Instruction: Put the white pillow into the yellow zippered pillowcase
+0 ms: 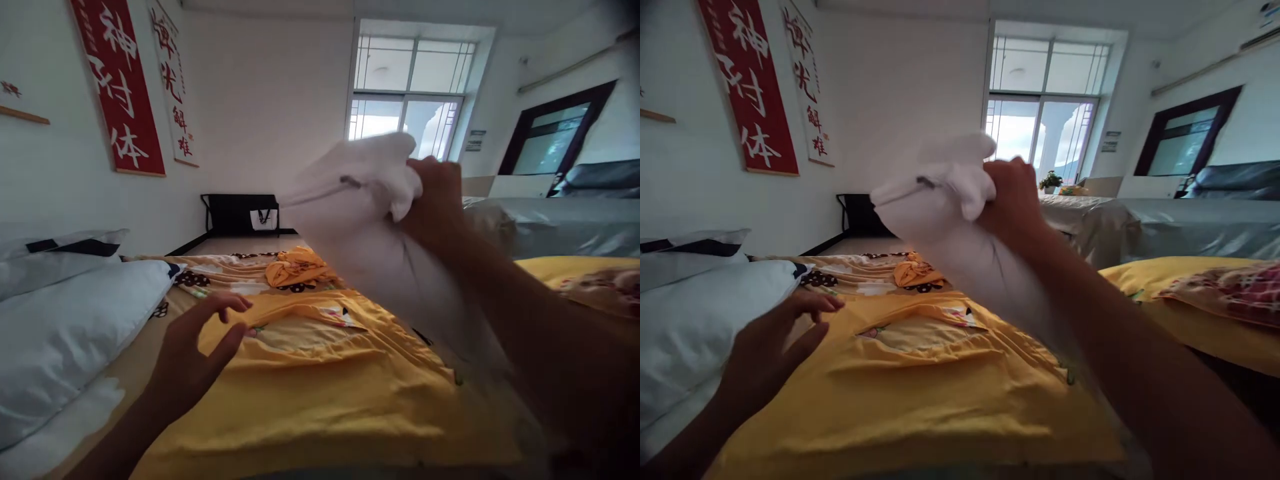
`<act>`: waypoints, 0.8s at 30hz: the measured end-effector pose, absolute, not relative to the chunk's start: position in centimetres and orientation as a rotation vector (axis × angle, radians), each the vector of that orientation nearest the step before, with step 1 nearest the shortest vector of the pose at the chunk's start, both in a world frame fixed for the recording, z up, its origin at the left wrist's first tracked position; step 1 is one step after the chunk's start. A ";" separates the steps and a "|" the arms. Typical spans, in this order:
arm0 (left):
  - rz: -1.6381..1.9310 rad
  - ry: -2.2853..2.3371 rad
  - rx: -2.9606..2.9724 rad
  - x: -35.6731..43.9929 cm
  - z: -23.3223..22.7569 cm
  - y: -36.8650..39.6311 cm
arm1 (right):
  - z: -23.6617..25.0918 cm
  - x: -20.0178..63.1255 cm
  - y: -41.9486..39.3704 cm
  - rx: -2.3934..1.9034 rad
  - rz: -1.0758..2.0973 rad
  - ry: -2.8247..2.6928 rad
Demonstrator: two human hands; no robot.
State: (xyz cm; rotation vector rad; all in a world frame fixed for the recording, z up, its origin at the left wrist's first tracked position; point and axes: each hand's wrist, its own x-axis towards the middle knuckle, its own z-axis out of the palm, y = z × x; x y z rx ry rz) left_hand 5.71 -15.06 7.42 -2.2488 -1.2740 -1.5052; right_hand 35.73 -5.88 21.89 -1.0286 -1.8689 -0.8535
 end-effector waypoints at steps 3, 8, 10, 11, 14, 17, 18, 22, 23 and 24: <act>-1.493 -1.077 -2.007 7.1 7.8 -15.6 | 22.4 33.1 -8.0 -1.077 -0.883 -1.934; -1.185 -1.021 -1.964 9.3 5.7 -14.2 | 14.7 27.1 -7.1 -1.038 -0.645 -2.486; -1.044 -1.226 -2.170 9.4 3.8 -12.5 | 10.0 25.7 -5.9 -1.059 -0.482 -2.630; -0.977 -1.377 -2.310 9.3 2.9 -11.6 | 7.9 25.2 -5.4 -1.080 -0.393 -2.701; -0.918 -1.890 -2.582 8.5 0.7 -9.5 | 3.3 24.4 -4.6 -1.024 -0.253 -2.847; -1.091 -2.115 -2.612 7.5 -0.8 -8.5 | 2.1 24.1 -4.5 -0.970 -0.201 -2.863; -1.163 -2.108 -2.640 7.1 -1.2 -8.2 | 2.2 24.1 -4.5 -0.977 -0.180 -2.862; -1.394 -1.950 -2.815 5.6 -2.9 -7.2 | 2.9 24.5 -5.4 -0.974 -0.068 -2.855; -1.424 -1.932 -2.855 5.3 -3.1 -6.9 | 2.8 24.7 -6.2 -0.968 -0.064 -2.835; -1.437 -1.941 -2.903 5.0 -3.3 -6.6 | 2.6 25.1 -7.2 -0.974 -0.088 -2.804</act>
